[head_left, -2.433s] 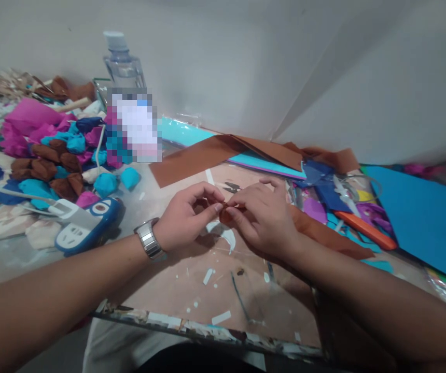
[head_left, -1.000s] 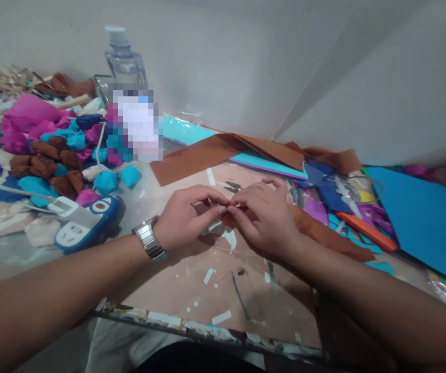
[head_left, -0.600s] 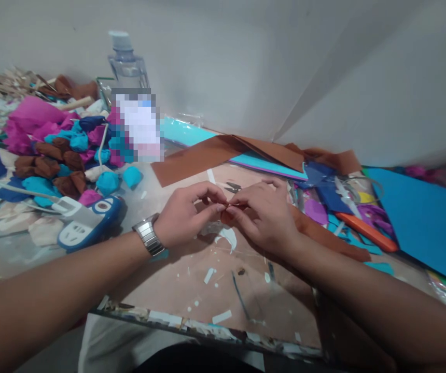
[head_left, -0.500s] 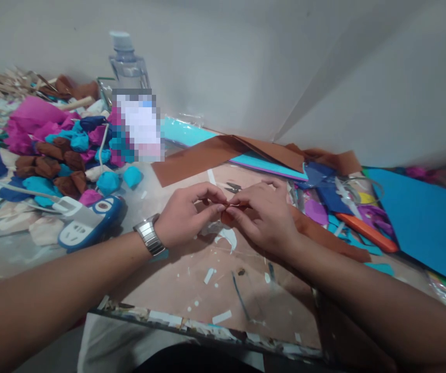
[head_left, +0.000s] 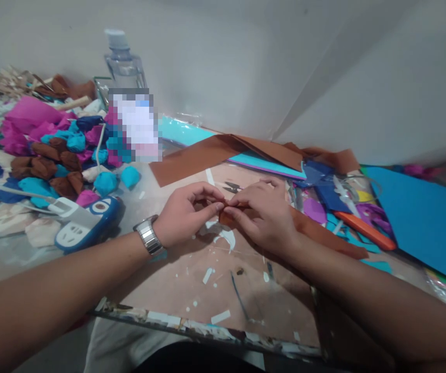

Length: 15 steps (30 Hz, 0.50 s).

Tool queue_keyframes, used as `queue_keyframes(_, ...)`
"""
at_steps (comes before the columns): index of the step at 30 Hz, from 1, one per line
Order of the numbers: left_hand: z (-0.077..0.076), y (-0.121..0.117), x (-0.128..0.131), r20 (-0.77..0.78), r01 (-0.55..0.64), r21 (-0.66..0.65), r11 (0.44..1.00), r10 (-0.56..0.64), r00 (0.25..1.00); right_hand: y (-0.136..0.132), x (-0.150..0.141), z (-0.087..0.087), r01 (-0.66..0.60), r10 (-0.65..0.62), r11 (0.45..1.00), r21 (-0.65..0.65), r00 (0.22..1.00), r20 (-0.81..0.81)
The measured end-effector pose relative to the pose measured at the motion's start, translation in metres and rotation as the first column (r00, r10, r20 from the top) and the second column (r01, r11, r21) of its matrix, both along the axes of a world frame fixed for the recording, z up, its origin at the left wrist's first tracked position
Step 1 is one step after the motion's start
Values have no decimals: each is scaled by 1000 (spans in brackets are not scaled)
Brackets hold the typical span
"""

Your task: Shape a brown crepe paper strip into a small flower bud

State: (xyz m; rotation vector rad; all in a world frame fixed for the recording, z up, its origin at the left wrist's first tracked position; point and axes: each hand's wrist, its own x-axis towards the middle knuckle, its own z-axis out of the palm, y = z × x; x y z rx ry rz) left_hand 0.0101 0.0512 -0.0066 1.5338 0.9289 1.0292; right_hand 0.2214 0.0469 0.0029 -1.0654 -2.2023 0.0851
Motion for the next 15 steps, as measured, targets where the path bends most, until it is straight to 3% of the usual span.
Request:
queue_keyframes(9,0,-1,-1,0,14,-6,1000,-14,1000,-1,0,-1,-2,2,1000,13,1000,-2)
queue_keyframes(15,0,-2,-2,-58,10,121,993,-3,998,0,1,-1,19,-20,998,55,1000,20)
